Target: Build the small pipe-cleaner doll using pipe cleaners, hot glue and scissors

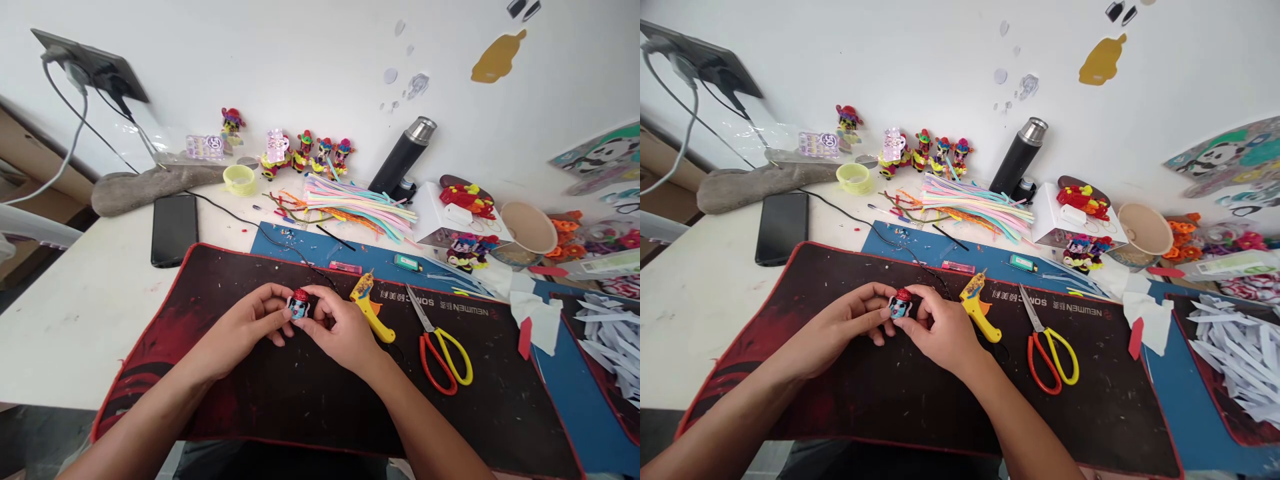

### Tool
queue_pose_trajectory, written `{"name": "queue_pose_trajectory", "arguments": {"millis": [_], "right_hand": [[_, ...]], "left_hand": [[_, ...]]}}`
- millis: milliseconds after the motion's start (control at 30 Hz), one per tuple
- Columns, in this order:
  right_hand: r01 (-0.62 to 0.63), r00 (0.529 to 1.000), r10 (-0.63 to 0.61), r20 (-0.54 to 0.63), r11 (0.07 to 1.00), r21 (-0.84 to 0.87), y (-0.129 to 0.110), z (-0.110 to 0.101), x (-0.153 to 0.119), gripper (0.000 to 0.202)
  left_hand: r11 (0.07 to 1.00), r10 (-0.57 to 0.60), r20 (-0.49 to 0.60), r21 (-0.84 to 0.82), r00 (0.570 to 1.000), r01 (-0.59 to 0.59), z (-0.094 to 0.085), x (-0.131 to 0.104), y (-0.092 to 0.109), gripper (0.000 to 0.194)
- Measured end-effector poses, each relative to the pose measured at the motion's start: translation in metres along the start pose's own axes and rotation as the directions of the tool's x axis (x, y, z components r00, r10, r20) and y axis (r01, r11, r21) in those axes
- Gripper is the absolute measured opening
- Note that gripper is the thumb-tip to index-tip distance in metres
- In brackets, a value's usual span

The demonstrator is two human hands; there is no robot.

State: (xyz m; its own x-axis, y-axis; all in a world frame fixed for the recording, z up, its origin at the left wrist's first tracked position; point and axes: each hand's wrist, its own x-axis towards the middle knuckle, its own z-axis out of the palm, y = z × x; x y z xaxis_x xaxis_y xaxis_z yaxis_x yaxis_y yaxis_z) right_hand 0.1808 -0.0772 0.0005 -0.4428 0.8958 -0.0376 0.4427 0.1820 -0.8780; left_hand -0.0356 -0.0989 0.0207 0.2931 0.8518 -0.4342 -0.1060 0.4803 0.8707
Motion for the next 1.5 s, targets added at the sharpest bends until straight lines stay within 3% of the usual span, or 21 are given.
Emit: {"name": "queue_pose_trajectory", "arguments": {"millis": [733,1500], "right_hand": [[0.009,1.000,-0.007,0.028,0.997,-0.073,-0.0022,-0.0011,-0.0001,0.046],[0.004,1.000,-0.003,0.026,0.999,-0.039,-0.0037,0.0023,-0.0019,0.046]], "left_hand": [[0.999,-0.021,-0.020,-0.040,1.000,0.020,-0.0012,-0.0002,-0.0026,0.048],[0.997,-0.007,-0.005,-0.081,1.000,0.006,-0.0012,-0.0052,-0.0016,0.043]]}}
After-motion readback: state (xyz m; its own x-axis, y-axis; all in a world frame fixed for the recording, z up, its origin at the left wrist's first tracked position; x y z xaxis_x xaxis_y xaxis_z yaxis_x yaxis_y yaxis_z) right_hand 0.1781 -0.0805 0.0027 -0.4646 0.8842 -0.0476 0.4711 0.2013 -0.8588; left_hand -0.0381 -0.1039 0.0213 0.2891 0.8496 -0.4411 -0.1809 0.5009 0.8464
